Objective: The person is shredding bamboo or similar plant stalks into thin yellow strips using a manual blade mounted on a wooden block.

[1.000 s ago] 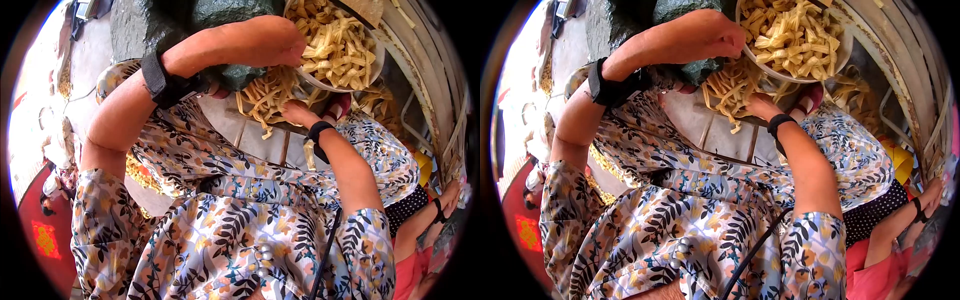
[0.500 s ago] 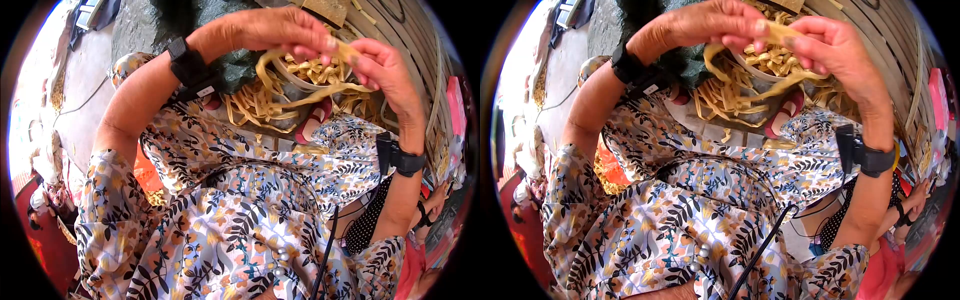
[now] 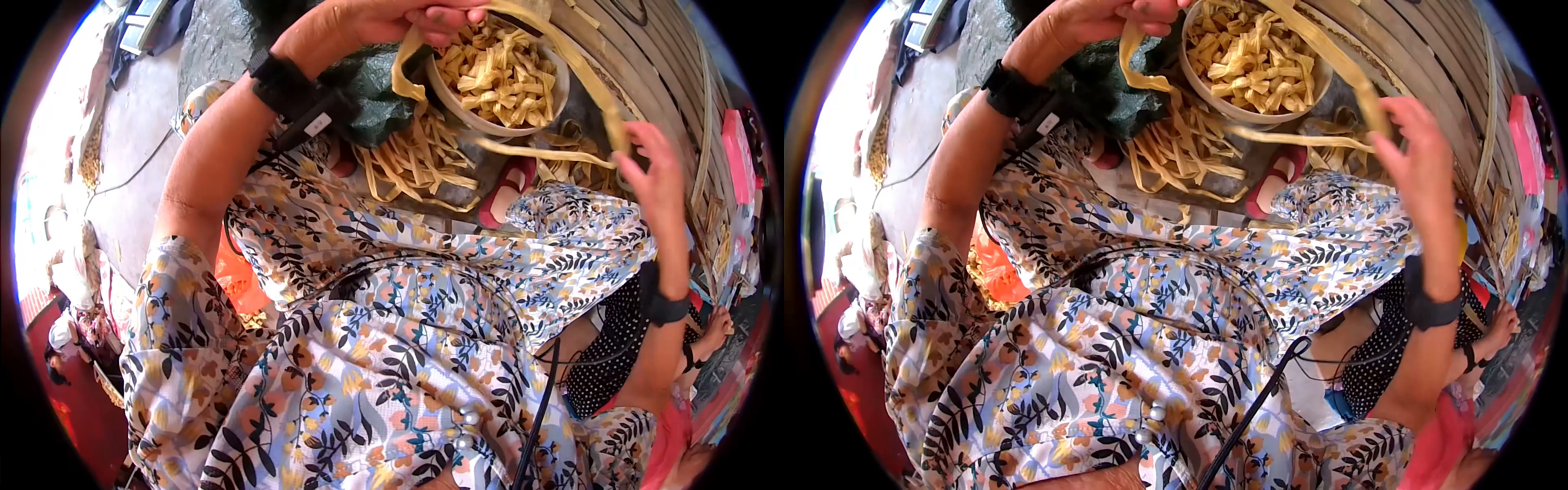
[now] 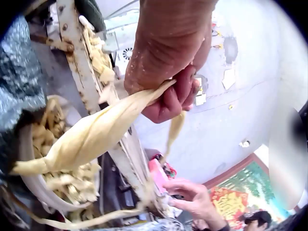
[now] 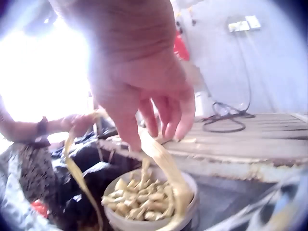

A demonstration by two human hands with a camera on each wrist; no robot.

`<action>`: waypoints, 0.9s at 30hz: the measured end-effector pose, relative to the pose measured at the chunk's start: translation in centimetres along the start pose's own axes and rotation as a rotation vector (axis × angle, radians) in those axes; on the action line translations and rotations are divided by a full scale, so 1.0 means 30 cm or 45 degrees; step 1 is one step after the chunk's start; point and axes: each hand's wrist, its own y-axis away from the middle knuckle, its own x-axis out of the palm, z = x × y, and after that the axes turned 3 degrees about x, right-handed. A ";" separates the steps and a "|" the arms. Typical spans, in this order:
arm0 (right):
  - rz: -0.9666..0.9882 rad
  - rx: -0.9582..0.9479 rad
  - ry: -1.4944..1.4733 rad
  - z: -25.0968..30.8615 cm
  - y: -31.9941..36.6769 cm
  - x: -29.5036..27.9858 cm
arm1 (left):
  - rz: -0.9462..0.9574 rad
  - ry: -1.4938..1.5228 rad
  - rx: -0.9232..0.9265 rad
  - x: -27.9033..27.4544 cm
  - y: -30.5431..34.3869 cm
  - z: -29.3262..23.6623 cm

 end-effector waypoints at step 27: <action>1.024 -0.092 -0.832 0.290 -0.076 -0.053 | 0.190 -1.253 0.209 0.199 0.006 0.088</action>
